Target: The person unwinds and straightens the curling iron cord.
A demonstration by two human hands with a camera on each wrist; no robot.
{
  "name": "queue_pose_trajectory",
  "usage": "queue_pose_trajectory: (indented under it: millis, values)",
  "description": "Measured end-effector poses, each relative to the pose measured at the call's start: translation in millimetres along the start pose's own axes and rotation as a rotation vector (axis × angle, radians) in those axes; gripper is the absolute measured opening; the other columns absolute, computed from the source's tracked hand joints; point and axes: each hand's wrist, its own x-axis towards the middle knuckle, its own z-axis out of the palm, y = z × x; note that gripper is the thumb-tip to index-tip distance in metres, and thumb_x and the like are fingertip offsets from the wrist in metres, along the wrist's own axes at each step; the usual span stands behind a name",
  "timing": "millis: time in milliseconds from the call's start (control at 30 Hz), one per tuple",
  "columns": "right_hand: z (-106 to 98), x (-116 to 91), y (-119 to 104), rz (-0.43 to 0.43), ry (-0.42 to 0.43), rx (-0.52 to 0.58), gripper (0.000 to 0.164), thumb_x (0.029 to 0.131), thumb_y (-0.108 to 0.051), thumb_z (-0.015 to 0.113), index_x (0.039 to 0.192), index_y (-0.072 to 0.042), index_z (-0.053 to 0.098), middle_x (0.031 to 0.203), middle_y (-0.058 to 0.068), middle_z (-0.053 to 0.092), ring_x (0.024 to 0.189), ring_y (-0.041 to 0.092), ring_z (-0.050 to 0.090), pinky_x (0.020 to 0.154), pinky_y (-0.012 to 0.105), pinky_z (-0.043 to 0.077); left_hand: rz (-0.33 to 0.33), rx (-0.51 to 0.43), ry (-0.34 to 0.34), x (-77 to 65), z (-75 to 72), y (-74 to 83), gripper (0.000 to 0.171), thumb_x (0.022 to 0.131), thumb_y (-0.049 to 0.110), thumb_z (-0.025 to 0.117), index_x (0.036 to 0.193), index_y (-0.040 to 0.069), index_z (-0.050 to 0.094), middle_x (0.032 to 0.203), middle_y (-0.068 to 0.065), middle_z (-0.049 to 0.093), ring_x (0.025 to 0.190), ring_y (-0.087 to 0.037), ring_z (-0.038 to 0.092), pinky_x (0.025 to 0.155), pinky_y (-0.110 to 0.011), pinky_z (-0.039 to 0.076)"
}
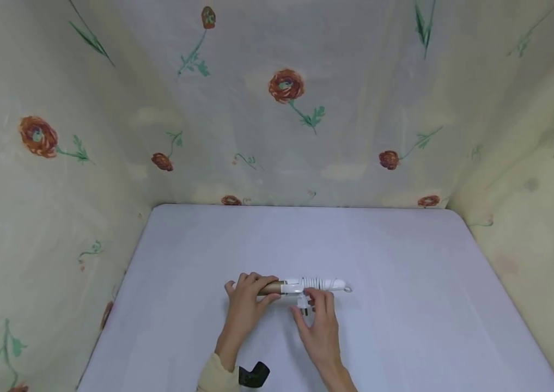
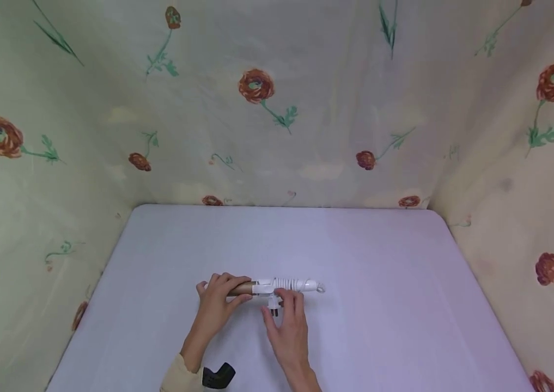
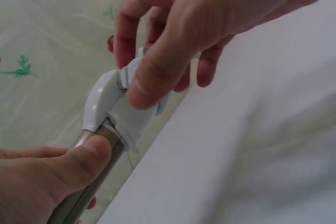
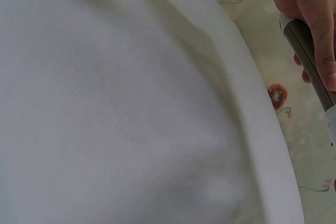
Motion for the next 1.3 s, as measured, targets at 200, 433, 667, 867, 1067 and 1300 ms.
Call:
queue_pose_trajectory:
  millis: [200, 433, 667, 867, 1067, 1300]
  values:
    - [4.3, 0.7, -2.7, 0.023, 0.029, 0.055, 0.045, 0.079, -0.003, 0.074, 0.118, -0.006, 0.051, 0.101, 0.006, 0.058, 0.085, 0.012, 0.058, 0.068, 0.028, 0.052, -0.044, -0.022, -0.02, 3.1, -3.6, 4.0, 0.036, 0.072, 0.038, 0.077, 0.105, 0.028, 0.071, 0.091, 0.006, 0.067, 0.084, -0.013, 0.05, 0.085, -0.051, 0.024]
    - [5.2, 1.4, -3.4, 0.026, 0.068, 0.061, 0.037, 0.074, 0.002, 0.073, 0.107, -0.005, 0.057, 0.1, 0.002, 0.059, 0.078, 0.008, 0.057, 0.064, 0.024, 0.05, -0.071, -0.021, -0.001, -0.8, -1.7, 5.4, 0.041, 0.064, 0.041, 0.083, 0.101, 0.026, 0.073, 0.087, 0.005, 0.068, 0.081, -0.014, 0.051, 0.078, -0.045, 0.024]
    - [-2.7, 1.3, -2.5, -0.037, 0.054, 0.046, 0.038, 0.072, 0.008, 0.068, 0.105, -0.008, 0.06, 0.095, -0.001, 0.059, 0.076, 0.006, 0.056, 0.064, 0.021, 0.048, -0.106, -0.062, 0.008, -10.2, 0.5, 2.3, 0.037, 0.066, 0.039, 0.081, 0.1, 0.028, 0.073, 0.088, 0.008, 0.068, 0.08, -0.012, 0.051, 0.076, -0.04, 0.022]
    - [-7.8, -2.2, -3.4, -0.016, 0.01, 0.031, 0.039, 0.074, 0.008, 0.065, 0.109, -0.01, 0.06, 0.101, 0.0, 0.06, 0.083, 0.009, 0.059, 0.066, 0.02, 0.049, -0.1, -0.057, 0.025, -17.7, 3.5, 1.6, 0.036, 0.066, 0.04, 0.079, 0.1, 0.03, 0.073, 0.088, 0.009, 0.068, 0.08, -0.01, 0.05, 0.076, -0.037, 0.022]
    - [-16.7, -0.8, -7.1, -0.058, -0.003, 0.006, 0.04, 0.074, 0.01, 0.066, 0.109, -0.009, 0.061, 0.1, 0.0, 0.06, 0.074, 0.002, 0.055, 0.062, 0.018, 0.047, -0.09, -0.088, 0.043, -20.5, 3.5, 3.6, 0.036, 0.066, 0.038, 0.08, 0.1, 0.03, 0.073, 0.087, 0.009, 0.068, 0.078, -0.01, 0.05, 0.075, -0.036, 0.021]
    - [-27.1, 7.1, -8.3, -0.115, -0.086, -0.005, 0.038, 0.076, 0.009, 0.064, 0.11, -0.01, 0.061, 0.099, -0.003, 0.058, 0.072, -0.002, 0.051, 0.061, 0.018, 0.049, -0.113, -0.067, 0.032, -21.0, 1.6, 4.2, 0.036, 0.066, 0.039, 0.079, 0.1, 0.031, 0.073, 0.087, 0.009, 0.067, 0.078, -0.01, 0.05, 0.074, -0.036, 0.02]
